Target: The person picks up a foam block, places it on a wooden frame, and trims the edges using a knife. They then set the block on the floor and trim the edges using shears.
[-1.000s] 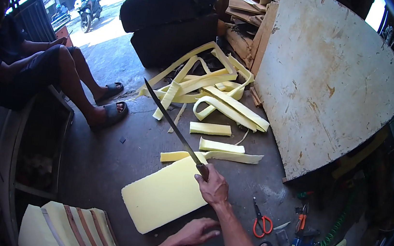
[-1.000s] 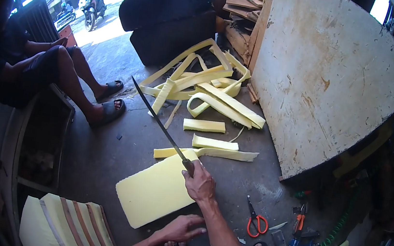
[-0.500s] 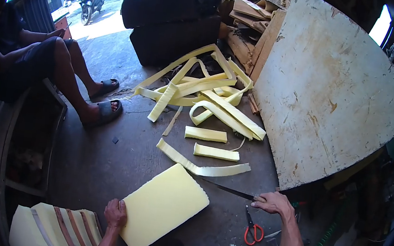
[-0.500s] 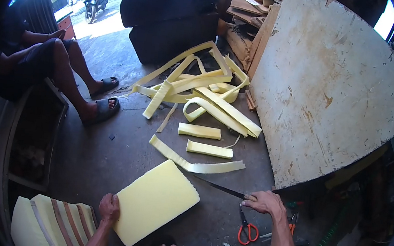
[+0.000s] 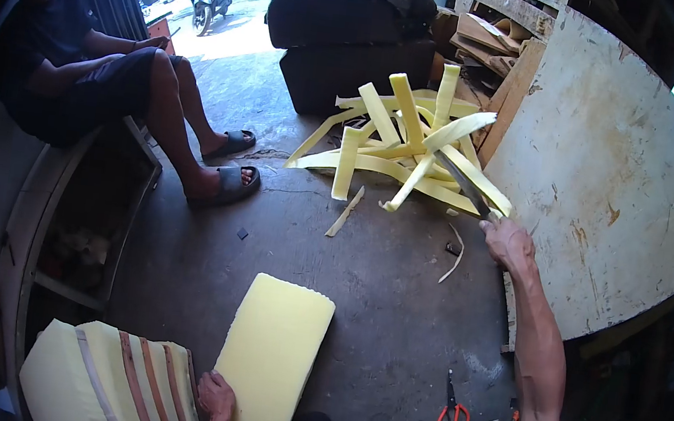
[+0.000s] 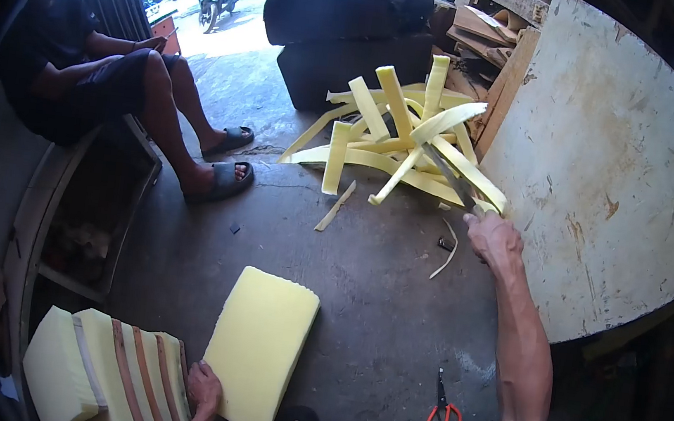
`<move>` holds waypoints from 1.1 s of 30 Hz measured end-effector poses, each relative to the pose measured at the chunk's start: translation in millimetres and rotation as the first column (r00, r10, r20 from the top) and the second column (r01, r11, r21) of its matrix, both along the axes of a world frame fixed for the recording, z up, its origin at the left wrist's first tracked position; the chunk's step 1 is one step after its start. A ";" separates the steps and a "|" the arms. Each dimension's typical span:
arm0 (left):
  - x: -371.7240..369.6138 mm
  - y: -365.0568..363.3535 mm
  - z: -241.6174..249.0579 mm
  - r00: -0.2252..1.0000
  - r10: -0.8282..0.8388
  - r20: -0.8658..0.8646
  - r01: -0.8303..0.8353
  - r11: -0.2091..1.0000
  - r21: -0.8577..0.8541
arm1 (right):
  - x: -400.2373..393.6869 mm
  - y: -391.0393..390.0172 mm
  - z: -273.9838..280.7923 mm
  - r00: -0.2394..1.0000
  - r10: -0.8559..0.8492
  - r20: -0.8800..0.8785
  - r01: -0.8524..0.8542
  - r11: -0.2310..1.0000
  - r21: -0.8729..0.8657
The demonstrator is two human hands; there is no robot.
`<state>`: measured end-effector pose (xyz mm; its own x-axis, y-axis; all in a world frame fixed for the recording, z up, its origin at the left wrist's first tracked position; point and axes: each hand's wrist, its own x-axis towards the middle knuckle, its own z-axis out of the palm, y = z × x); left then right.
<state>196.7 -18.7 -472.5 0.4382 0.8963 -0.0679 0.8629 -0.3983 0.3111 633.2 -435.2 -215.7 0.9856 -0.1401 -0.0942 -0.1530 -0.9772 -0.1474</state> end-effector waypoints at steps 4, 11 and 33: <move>14.1 4.1 3.8 0.995 -0.097 -0.007 0.096 0.992 -0.079 | -88.3 13.4 -39.7 0.959 -0.093 -0.269 0.191 0.911 0.367; 73.8 -1.0 9.2 0.956 -0.292 0.037 0.294 0.941 -0.167 | -40.9 -47.1 -100.8 0.939 -0.260 0.227 0.173 0.923 0.344; 118.0 -157.6 4.2 0.910 -0.298 0.288 0.415 0.681 -0.603 | -332.6 -84.7 -223.1 0.900 -0.196 -0.389 0.184 0.981 -0.068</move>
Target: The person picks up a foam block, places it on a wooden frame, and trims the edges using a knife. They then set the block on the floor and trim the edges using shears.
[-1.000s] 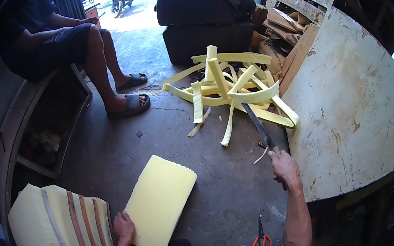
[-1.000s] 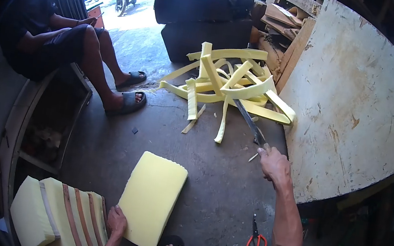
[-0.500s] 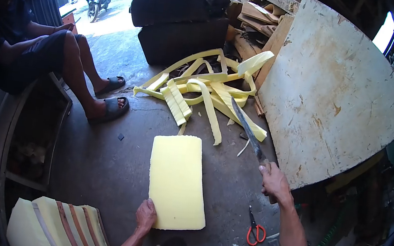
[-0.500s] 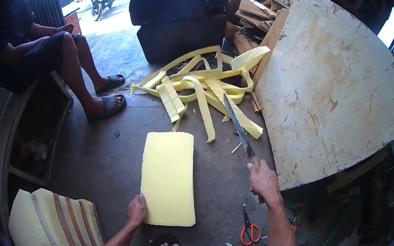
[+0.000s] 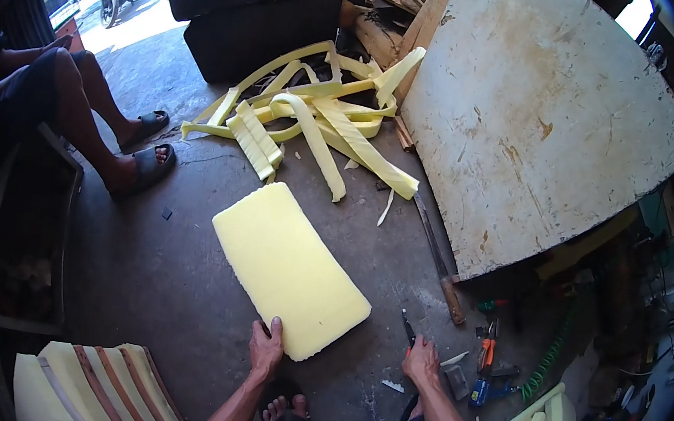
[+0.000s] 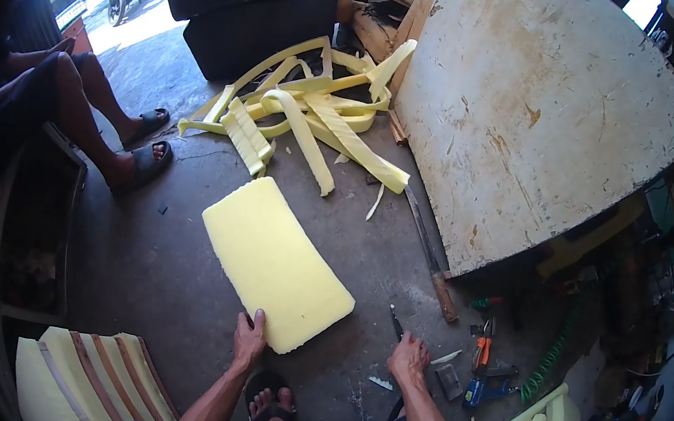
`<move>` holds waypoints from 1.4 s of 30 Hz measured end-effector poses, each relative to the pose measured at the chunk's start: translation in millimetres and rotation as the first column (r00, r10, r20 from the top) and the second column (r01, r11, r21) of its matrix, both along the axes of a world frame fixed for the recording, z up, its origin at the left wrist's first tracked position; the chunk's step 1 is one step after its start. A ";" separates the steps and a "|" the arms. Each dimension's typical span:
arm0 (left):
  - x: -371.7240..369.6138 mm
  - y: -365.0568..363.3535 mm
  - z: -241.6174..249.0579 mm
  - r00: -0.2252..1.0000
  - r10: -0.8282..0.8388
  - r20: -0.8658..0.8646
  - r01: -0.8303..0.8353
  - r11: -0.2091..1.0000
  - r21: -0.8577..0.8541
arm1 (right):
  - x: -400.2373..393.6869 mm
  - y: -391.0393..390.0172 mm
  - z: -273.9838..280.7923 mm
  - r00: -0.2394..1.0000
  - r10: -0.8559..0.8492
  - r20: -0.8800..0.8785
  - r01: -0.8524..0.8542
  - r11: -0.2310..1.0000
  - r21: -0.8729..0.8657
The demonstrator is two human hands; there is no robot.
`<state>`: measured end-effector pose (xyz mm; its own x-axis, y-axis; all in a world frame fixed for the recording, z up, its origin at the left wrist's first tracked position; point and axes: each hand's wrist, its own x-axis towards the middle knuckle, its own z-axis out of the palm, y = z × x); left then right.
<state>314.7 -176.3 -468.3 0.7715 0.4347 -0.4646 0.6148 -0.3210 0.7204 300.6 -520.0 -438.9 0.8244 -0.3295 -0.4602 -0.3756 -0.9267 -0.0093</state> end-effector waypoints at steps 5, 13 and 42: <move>0.6 21.5 -25.3 0.998 0.059 0.008 -0.057 0.993 -0.105 | -40.2 -8.8 -47.6 0.950 -0.121 0.289 0.125 0.992 0.005; 23.3 40.1 -23.7 0.984 0.071 0.165 -0.110 0.965 0.238 | -43.0 109.9 12.1 0.821 -0.566 0.070 0.298 0.531 0.793; 73.7 147.5 -7.1 0.892 -0.447 0.063 0.359 0.787 0.502 | -29.7 210.2 -15.0 0.971 -0.197 0.137 -0.057 0.364 0.930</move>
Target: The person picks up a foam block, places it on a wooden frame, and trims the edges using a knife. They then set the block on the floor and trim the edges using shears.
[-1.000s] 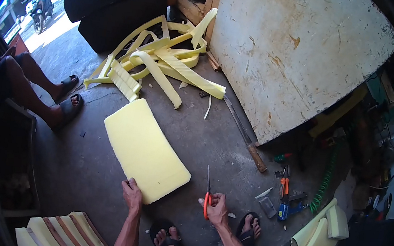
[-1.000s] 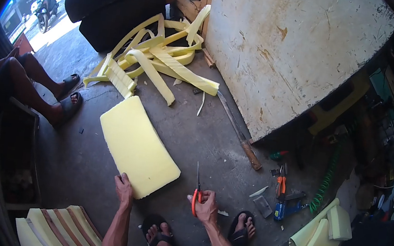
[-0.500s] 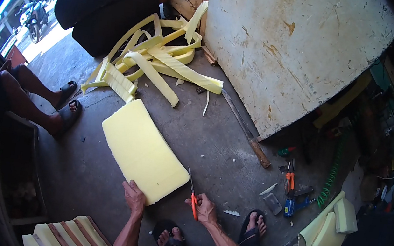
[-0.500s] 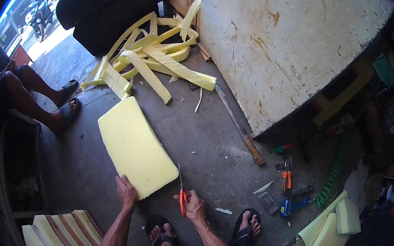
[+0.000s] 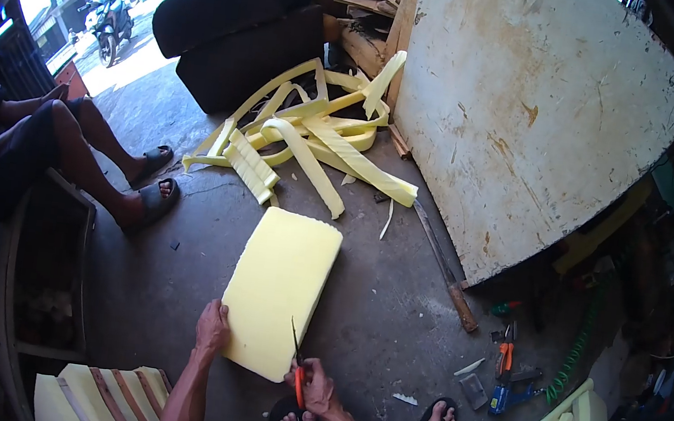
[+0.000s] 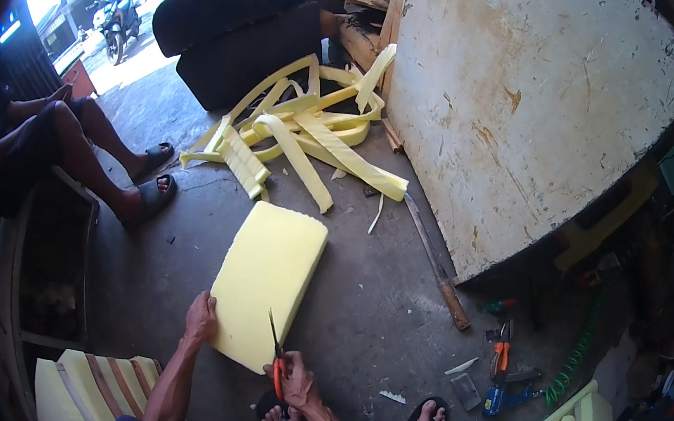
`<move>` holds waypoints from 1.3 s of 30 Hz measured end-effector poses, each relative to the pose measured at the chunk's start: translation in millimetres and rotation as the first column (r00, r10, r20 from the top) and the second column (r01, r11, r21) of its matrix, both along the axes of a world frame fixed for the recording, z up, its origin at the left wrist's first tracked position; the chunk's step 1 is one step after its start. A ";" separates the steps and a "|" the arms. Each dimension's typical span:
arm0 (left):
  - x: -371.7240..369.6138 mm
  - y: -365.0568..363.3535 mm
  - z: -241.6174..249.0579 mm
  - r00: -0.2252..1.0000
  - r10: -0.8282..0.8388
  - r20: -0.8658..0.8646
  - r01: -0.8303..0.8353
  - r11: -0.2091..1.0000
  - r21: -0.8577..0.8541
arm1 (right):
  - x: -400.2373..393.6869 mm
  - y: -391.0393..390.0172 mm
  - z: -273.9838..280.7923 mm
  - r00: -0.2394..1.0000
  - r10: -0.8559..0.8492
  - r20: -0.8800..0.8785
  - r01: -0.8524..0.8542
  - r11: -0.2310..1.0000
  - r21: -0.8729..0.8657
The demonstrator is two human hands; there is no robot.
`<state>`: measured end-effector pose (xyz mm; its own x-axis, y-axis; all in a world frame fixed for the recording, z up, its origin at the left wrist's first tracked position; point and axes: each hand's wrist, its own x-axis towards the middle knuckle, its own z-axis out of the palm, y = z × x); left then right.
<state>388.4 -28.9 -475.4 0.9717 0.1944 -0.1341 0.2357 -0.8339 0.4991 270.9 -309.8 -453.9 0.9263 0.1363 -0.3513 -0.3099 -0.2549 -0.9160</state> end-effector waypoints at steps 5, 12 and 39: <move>50.2 -9.2 10.8 0.995 0.065 0.070 -0.078 0.974 0.212 | -59.5 26.2 20.3 0.962 0.243 0.124 -0.241 0.970 -0.029; 74.7 -22.7 16.7 0.949 -0.302 0.088 0.255 0.903 0.345 | 4.7 -85.6 7.4 0.849 -0.498 0.176 0.522 0.840 -0.145; -47.4 -177.4 44.5 0.778 -0.626 0.053 0.595 0.762 0.257 | -24.5 -82.5 -5.1 0.934 -0.340 -0.109 0.305 0.918 -0.252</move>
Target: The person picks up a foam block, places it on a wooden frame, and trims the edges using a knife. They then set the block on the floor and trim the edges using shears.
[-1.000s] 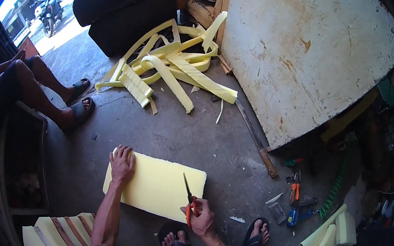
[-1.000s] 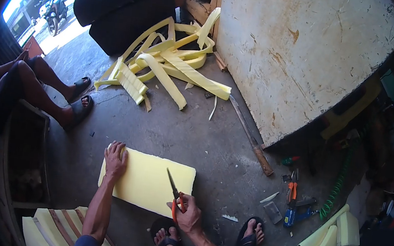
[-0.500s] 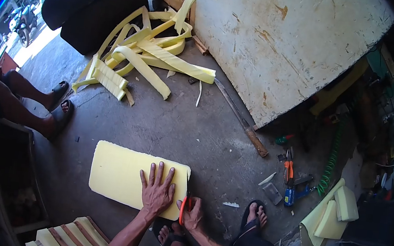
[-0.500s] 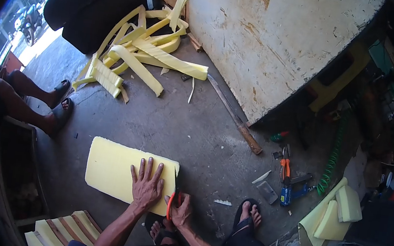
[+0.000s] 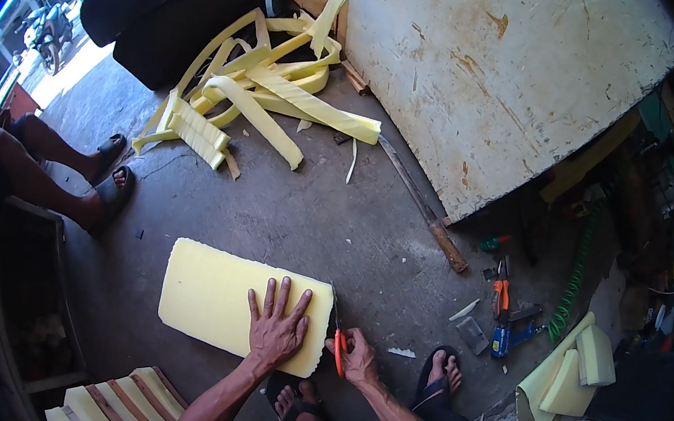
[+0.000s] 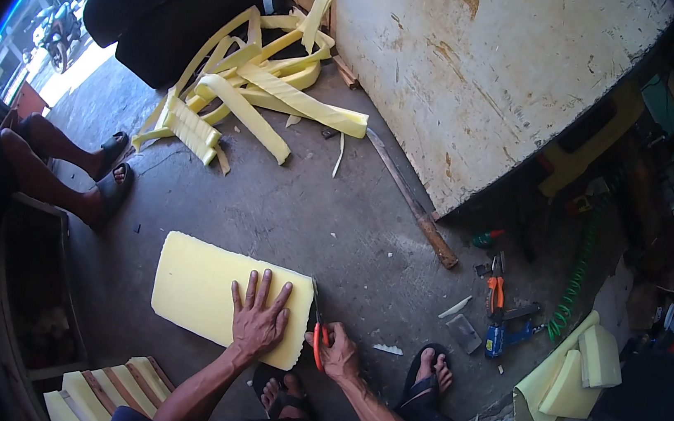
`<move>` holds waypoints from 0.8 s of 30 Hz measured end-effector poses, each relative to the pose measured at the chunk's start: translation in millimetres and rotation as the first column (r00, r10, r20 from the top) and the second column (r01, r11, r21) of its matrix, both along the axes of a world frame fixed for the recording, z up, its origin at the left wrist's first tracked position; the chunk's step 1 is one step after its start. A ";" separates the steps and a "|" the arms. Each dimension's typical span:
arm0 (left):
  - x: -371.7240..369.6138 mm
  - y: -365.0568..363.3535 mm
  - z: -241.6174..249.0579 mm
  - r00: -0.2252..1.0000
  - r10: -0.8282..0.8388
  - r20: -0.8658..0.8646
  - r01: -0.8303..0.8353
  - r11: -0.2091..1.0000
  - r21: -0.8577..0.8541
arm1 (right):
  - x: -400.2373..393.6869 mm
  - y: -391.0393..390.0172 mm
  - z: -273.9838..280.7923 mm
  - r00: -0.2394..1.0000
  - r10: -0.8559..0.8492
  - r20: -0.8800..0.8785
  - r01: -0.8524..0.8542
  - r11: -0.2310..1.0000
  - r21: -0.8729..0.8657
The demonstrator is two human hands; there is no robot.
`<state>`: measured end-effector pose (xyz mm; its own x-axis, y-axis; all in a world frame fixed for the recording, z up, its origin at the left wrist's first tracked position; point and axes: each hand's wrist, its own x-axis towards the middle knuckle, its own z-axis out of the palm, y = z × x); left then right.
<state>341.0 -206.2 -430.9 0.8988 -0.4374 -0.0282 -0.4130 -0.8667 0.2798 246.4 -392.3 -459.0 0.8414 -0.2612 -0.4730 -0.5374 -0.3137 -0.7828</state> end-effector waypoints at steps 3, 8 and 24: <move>0.1 0.0 0.3 1.000 0.001 -0.007 -0.001 1.000 0.004 | 9.5 -33.2 3.9 0.988 0.151 -0.008 -0.151 0.988 0.020; -0.2 1.0 -1.8 1.000 -0.002 0.006 0.002 1.000 0.000 | 34.4 -82.5 7.0 0.927 0.373 -0.036 -0.373 0.928 -0.014; 43.0 46.3 7.0 0.926 -0.370 -0.078 0.374 0.927 0.036 | 82.2 -92.7 31.3 0.880 0.462 -0.109 -0.470 0.880 -0.063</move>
<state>383.9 -159.9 -423.8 0.6669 -0.7364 -0.1136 -0.6897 -0.6678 0.2799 328.6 -485.0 -427.7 0.8315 0.1084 -0.5448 -0.3781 -0.6082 -0.6980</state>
